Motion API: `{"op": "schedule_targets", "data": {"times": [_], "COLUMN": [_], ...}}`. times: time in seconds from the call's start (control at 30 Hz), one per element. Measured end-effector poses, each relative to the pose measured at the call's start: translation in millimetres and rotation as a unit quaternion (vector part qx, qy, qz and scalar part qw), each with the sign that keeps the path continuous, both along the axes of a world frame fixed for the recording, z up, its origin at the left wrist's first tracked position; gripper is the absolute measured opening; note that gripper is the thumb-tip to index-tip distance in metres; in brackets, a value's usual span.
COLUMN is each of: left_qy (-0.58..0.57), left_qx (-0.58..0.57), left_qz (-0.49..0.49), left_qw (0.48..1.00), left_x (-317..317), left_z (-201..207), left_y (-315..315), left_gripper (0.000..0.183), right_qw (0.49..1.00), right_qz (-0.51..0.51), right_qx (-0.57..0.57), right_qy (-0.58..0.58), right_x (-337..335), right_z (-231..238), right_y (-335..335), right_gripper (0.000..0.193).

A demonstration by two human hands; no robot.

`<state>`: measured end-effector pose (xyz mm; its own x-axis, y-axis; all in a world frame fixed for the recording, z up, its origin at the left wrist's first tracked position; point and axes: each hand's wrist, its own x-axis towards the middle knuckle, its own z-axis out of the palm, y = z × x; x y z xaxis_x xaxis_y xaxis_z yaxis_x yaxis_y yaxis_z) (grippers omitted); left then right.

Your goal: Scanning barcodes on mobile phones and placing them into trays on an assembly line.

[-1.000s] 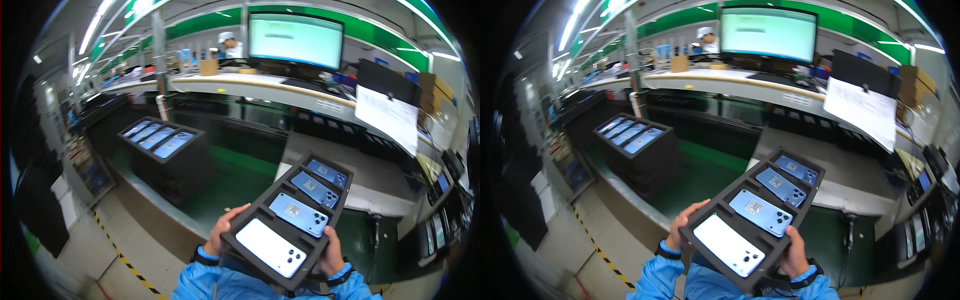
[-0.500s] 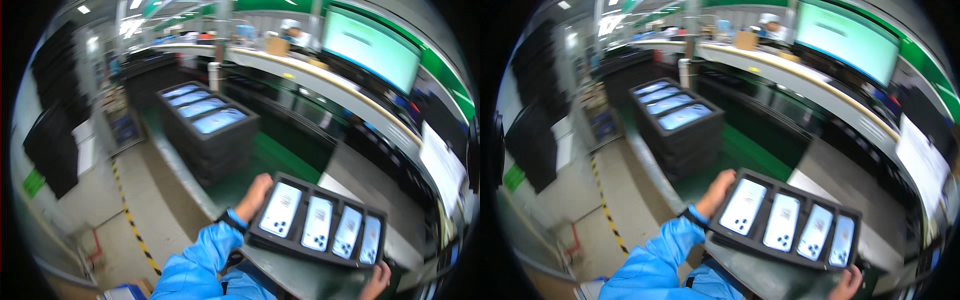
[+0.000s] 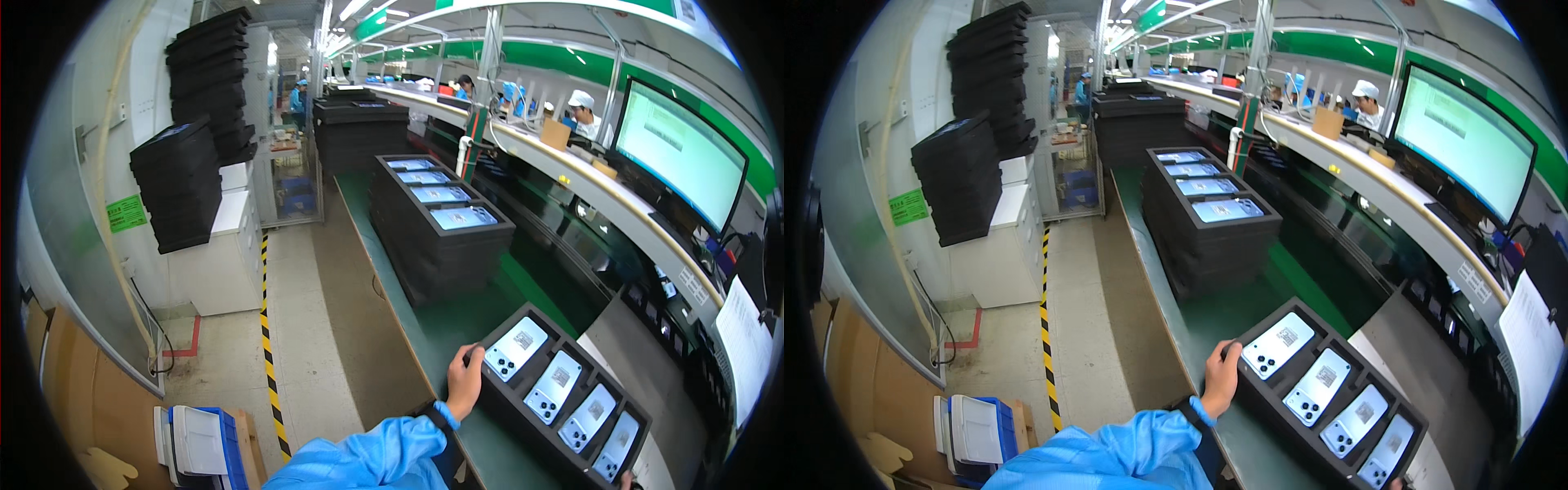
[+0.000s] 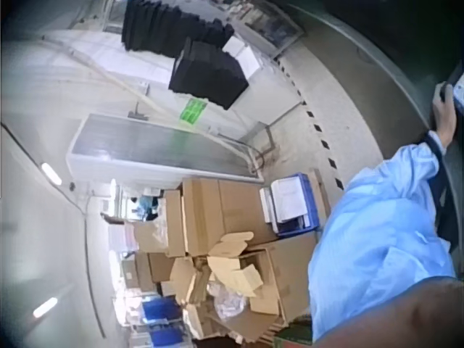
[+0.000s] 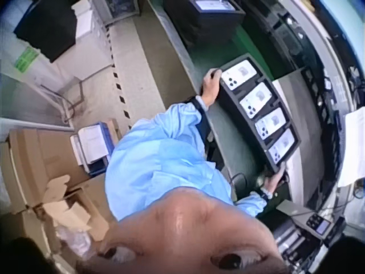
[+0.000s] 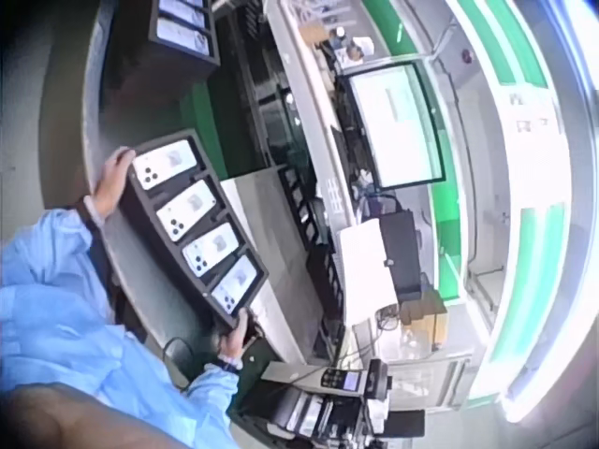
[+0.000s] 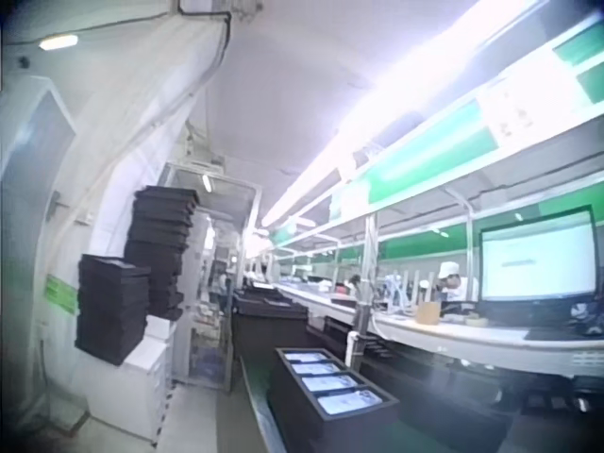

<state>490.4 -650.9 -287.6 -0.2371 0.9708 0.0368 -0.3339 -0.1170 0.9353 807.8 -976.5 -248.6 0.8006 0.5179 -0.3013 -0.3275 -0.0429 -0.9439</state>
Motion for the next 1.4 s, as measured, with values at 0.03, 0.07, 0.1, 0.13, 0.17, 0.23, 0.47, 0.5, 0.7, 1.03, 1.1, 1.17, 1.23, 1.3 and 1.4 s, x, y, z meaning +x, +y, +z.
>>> {"op": "schedule_targets", "data": {"times": [0.03,0.07,0.1,0.13,0.17,0.23,0.47,0.5,0.7,1.03,1.1,1.17,1.23,1.3,1.4], "left_qy": [0.043,0.05,0.057,0.032,0.006,-0.016,-0.076,-0.117,-0.152,0.249,0.23,0.351,0.316,0.283,0.305], "left_qx": [0.0,0.012,0.022,0.031,0.03,0.056,0.035,0.025,0.01,0.205,0.333,0.511,0.656,0.714,0.761], "left_qz": [0.023,0.041,0.058,0.066,0.042,0.022,-0.014,-0.011,-0.086,-0.035,0.028,0.064,-0.018,-0.139,-0.297], "left_qw": [0.999,0.998,0.996,0.997,0.999,0.998,0.996,0.993,0.985,0.946,0.914,0.782,0.685,0.625,0.489], "left_x": [0,-2,-8,-9,-6,3,-12,-22,-24,-77,-67,-38,23,91,163], "left_z": [-4,-8,-10,-5,-4,-7,-9,-26,15,58,90,137,179,192,190], "left_y": [20,39,56,66,77,84,134,160,97,78,91,84,67,47,23], "left_gripper": [0.04,0.042,0.044,0.045,0.043,0.039,0.03,0.024,0.019,0.007,0.008,0.011,0.011,0.019,0.014], "right_qw": [0.999,0.999,0.996,0.989,0.975,0.993,0.969,0.96,0.968,0.781,0.699,0.754,0.835,0.834,0.969], "right_qz": [0.011,0.05,0.089,0.108,0.123,0.039,0.086,0.081,0.078,-0.249,-0.309,-0.236,-0.139,-0.109,-0.125], "right_qx": [-0.018,-0.007,0.003,-0.026,-0.053,-0.046,0.184,0.183,0.186,-0.219,-0.352,-0.432,-0.384,-0.404,-0.165], "right_qy": [-0.041,-0.014,0.014,0.094,0.175,0.101,-0.14,-0.197,-0.148,-0.53,-0.541,-0.435,-0.369,-0.359,-0.136], "right_x": [-50,-80,-98,-78,-87,-79,-141,-154,-109,-50,-29,-10,21,24,1], "right_z": [26,33,36,-2,-7,-41,66,74,51,17,8,-2,-18,-12,23], "right_y": [1,1,-2,-20,-21,-31,47,62,48,-9,-29,-43,-71,-83,-63], "right_gripper": [0.058,0.058,0.057,0.055,0.053,0.049,0.058,0.07,0.069,0.048,0.061,0.065,0.06,0.054,0.05]}}
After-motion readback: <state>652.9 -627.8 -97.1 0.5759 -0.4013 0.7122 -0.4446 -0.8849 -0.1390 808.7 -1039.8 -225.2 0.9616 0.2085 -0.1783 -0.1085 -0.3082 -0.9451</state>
